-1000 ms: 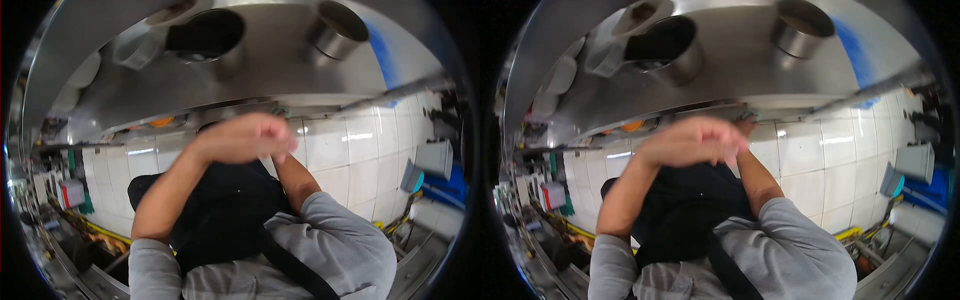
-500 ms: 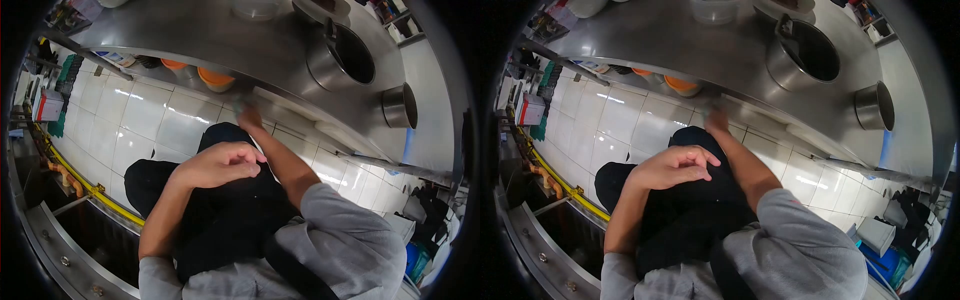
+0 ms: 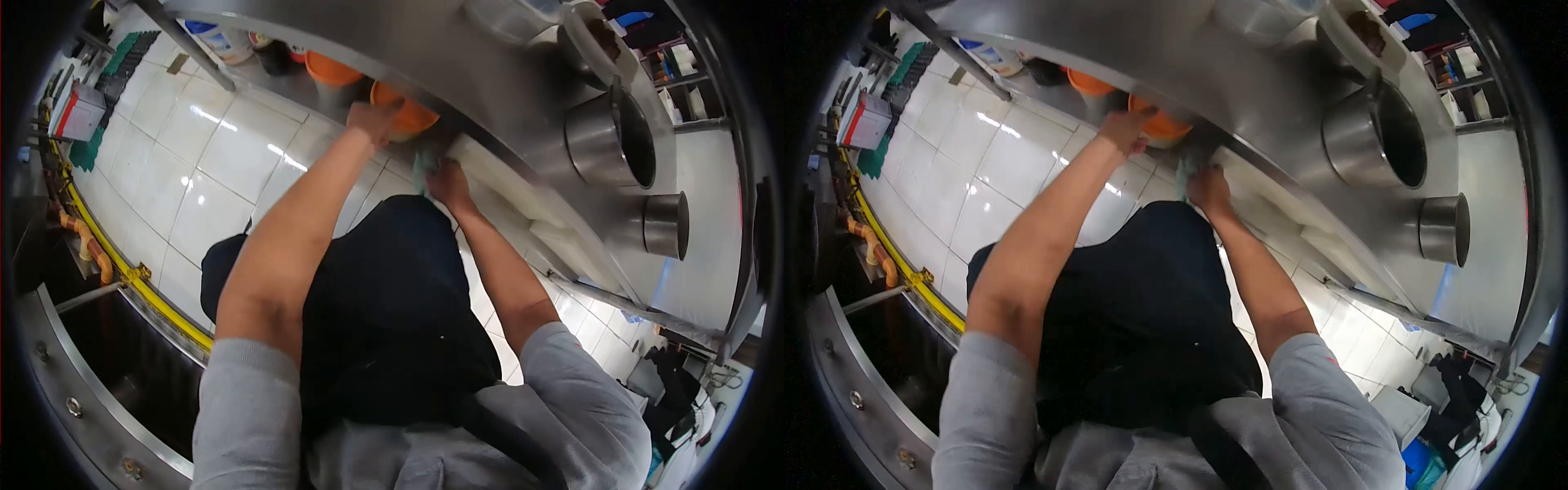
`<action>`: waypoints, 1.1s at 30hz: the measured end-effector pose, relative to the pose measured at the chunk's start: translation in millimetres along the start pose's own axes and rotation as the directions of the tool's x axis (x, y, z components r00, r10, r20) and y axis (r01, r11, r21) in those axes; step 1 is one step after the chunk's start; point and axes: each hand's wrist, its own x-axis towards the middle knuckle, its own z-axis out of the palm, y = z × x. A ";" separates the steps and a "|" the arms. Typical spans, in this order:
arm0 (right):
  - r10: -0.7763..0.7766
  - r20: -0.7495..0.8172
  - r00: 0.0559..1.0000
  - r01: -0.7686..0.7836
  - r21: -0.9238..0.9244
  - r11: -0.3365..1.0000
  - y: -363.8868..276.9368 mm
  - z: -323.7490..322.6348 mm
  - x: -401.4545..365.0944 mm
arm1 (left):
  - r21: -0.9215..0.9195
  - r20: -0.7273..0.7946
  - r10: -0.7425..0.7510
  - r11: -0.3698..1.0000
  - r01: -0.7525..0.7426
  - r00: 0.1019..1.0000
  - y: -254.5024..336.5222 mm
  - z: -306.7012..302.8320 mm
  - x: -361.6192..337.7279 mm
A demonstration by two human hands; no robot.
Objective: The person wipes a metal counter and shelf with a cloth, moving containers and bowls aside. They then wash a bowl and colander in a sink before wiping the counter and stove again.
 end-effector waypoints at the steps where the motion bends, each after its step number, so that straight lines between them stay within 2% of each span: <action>1: 0.086 0.006 0.996 -0.086 0.011 0.996 -8.5 -4.7 -1.0 | 0.013 0.058 -0.018 1.000 0.017 0.998 -7.2 -5.0 16.8; 3: 0.248 0.012 0.969 -0.248 0.033 0.968 -41.0 -28.4 1.7 | -0.052 0.132 -0.027 0.998 0.034 0.991 -4.5 -26.1 29.6; 6: 0.003 0.178 0.984 0.015 -0.101 0.995 -28.1 4.1 36.8 | -0.133 0.267 -0.021 0.989 0.058 0.963 7.2 -49.7 29.6; 9: -0.087 0.343 0.935 0.146 -0.150 0.978 -68.7 -24.1 34.9 | -0.049 0.106 -0.034 0.998 0.039 0.994 22.0 -70.1 -15.1; 12: -0.121 0.321 0.939 0.125 0.009 0.992 -70.7 -28.0 22.6 | -0.132 0.233 0.113 0.988 -0.084 0.966 -1.7 -120.2 -10.2; 14: -0.047 0.168 0.985 0.046 0.014 0.999 -76.0 -39.9 7.2 | -0.102 0.190 0.124 0.989 -0.106 0.974 -10.2 -147.8 -32.5; 15: -0.006 0.091 0.996 0.004 0.021 1.000 -76.5 -44.3 2.9 | -0.090 0.215 0.146 0.987 -0.129 0.966 -22.5 -174.3 -33.4; 16: -0.057 -0.042 0.997 0.053 -0.079 0.995 -74.8 -46.6 5.9 | -0.080 0.237 0.167 0.985 -0.152 0.957 -34.1 -194.6 -35.5; 18: -0.193 -0.282 0.940 0.110 -0.286 0.952 -67.9 -47.4 21.4 | -0.108 0.004 0.141 0.984 -0.140 0.990 -33.0 -202.9 -92.7; 21: -0.007 -0.171 0.985 -0.050 -0.324 0.945 -60.3 -38.3 69.2 | -0.131 -0.195 0.148 0.976 -0.175 0.969 -66.6 -249.5 -127.7; 24: 0.096 -0.220 0.971 -0.172 -0.360 0.917 -73.4 24.6 75.1 | -0.086 -0.387 0.165 0.973 -0.214 0.907 -103.3 -269.4 -172.3; 25: 0.069 -0.060 0.996 -0.080 -0.221 0.972 -85.3 27.9 72.3 | -0.123 -0.420 0.149 0.968 -0.219 0.895 -119.4 -281.2 -183.1; 27: -0.035 0.244 0.969 0.008 0.109 0.994 -110.8 16.6 53.5 | -0.205 -0.482 0.090 0.956 -0.211 0.872 -162.0 -309.1 -202.5; 29: 0.002 -0.031 1.000 -0.003 -0.034 0.999 -99.4 3.6 53.2 | -0.266 -0.517 0.015 0.947 -0.177 0.856 -200.7 -339.9 -223.3; 30: -0.007 -0.175 0.984 -0.010 -0.095 0.995 -95.2 -6.9 61.9 | -0.287 -0.531 -0.019 0.945 -0.159 0.847 -213.2 -349.3 -234.6; 31: 0.240 -0.109 0.965 -0.256 -0.167 0.952 -100.7 -26.2 79.6 | -0.322 -0.612 -0.054 0.928 -0.186 0.789 -218.3 -345.8 -241.5; 32: 0.474 -0.067 0.878 -0.475 -0.248 0.844 -105.1 -46.2 100.4 | -0.352 -0.684 -0.088 0.909 -0.222 0.724 -222.7 -342.4 -250.1; 33: 0.274 -0.377 0.885 -0.409 -0.349 0.843 -79.9 -43.4 122.3 | -0.389 -0.673 -0.123 0.898 -0.208 0.730 -228.7 -343.7 -258.5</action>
